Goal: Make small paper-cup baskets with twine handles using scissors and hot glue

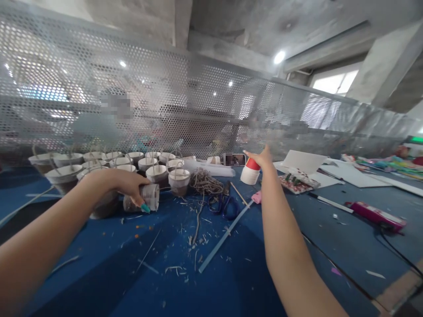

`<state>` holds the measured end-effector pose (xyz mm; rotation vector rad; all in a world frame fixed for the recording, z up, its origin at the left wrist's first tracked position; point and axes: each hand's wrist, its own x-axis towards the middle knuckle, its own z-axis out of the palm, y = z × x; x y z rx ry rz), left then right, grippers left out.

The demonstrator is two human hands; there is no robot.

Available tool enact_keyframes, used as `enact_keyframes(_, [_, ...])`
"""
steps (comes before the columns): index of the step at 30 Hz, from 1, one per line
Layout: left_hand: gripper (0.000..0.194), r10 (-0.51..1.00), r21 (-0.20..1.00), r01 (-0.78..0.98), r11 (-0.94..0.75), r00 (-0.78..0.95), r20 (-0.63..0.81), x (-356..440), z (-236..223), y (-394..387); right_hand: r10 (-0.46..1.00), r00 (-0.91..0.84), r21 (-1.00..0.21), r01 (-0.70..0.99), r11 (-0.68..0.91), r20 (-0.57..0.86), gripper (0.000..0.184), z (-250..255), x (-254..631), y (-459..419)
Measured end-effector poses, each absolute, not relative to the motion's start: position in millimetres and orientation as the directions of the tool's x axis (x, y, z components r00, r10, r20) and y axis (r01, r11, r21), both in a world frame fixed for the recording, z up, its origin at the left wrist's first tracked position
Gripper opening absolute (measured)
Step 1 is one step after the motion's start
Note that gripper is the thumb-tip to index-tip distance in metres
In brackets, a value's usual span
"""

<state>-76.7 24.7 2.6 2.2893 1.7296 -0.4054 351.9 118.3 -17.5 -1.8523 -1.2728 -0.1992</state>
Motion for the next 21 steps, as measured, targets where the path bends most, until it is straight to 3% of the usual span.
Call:
enact_keyframes(6, [0.079, 0.890, 0.023, 0.957, -0.288, 0.276, -0.364, -77, -2, 26, 0.666, 0.534, -0.658, 0.748, -0.085, 0.521, 0.071, -37, 353, 128])
enact_keyframes(14, [0.075, 0.901, 0.084, 0.965, -0.249, 0.262, -0.345, -76, 3, 21, 0.531, 0.594, -0.700, 0.714, -0.002, 0.604, 0.061, -13, 355, 113])
enact_keyframes(19, [0.055, 0.899, 0.095, 0.958, -0.271, 0.287, -0.331, -73, 4, 18, 0.431, 0.598, -0.687, 0.722, 0.075, 0.675, 0.055, 13, 350, 95])
enact_keyframes(21, [0.048, 0.898, 0.074, 0.954, -0.292, 0.300, -0.323, -76, 5, 18, 0.302, 0.594, -0.658, 0.728, 0.194, 0.746, 0.054, 35, 345, 81])
